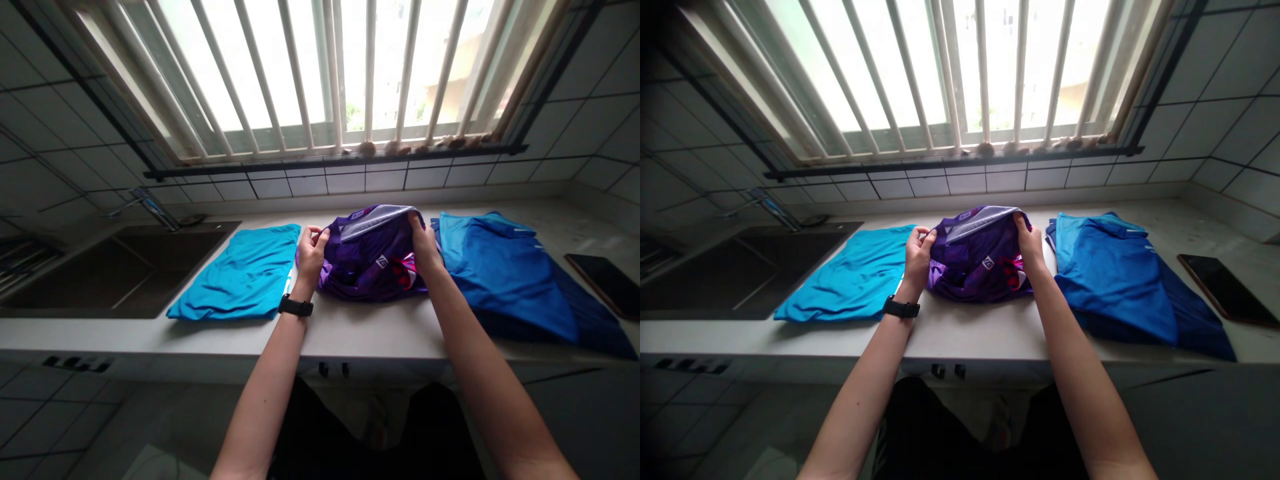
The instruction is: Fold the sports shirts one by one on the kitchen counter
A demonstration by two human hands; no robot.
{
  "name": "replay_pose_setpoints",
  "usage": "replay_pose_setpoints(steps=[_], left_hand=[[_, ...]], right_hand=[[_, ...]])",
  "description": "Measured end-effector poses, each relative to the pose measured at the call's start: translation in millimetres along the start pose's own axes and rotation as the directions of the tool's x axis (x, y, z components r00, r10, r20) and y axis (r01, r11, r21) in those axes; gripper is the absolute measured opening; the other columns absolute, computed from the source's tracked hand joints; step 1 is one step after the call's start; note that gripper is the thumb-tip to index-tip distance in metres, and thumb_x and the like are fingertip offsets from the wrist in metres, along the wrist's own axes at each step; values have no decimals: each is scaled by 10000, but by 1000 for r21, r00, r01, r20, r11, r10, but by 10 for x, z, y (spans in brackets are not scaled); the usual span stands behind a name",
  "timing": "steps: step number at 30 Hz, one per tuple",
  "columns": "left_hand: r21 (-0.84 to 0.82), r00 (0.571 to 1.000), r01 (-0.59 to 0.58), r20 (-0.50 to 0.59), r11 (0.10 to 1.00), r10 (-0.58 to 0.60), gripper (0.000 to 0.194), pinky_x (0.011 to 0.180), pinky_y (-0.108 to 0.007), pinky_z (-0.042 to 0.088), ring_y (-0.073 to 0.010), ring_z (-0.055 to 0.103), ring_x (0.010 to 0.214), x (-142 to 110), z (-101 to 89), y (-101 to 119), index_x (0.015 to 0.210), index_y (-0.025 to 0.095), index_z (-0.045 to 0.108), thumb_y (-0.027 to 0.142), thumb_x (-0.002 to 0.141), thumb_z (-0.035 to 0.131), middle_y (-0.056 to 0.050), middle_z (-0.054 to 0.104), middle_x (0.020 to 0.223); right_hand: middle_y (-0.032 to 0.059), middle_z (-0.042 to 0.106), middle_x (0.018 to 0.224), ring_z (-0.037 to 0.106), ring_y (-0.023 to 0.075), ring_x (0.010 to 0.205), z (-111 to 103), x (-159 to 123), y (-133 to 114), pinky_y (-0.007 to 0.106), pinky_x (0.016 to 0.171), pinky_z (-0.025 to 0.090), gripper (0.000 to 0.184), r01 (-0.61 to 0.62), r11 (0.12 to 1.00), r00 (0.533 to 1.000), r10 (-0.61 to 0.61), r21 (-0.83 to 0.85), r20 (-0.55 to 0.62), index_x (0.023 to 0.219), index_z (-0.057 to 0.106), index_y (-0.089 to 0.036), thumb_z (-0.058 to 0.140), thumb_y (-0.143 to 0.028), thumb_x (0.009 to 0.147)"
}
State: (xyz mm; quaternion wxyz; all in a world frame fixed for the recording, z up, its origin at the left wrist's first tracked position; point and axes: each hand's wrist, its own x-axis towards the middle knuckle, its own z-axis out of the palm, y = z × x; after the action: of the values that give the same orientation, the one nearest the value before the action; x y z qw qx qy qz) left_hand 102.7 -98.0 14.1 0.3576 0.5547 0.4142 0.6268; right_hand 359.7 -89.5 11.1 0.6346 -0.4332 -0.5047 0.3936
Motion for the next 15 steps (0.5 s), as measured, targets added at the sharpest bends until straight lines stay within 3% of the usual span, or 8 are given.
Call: replay_pose_setpoints(steps=[4,8,11,15], left_hand=[[56,1000,9,21,998,-10,520,625,-224,444,-119,567,698,-27,-17,31,954,242,480,545,712,827,50,545,787],[148,988,15,151,989,-38,651,714,-278,521,-179,654,809,-46,-27,72,1025,208,577,416,536,954,-3,672,908],[227,979,-10,199,974,-36,462,771,-297,532,-201,673,851,-28,-29,56,927,189,647,272,553,906,-3,704,880],[218,998,24,49,976,-36,239,738,-265,504,-172,655,791,39,-50,-54,834,191,652,226,636,781,18,696,790]], right_hand=[[60,732,803,723,289,859,141,-113,-95,411,656,621,622,-158,979,985,148,127,87,898,680,-290,610,-884,726],[45,754,791,744,293,846,214,-229,-253,417,674,643,501,-238,952,962,205,190,179,886,688,-285,770,-739,691],[10,732,757,737,264,780,174,-279,-373,398,676,640,400,-198,952,977,171,234,130,851,658,-264,834,-581,682],[-16,694,742,718,233,775,67,-249,-428,375,699,623,280,-38,956,999,39,291,0,826,622,-267,813,-384,658]])
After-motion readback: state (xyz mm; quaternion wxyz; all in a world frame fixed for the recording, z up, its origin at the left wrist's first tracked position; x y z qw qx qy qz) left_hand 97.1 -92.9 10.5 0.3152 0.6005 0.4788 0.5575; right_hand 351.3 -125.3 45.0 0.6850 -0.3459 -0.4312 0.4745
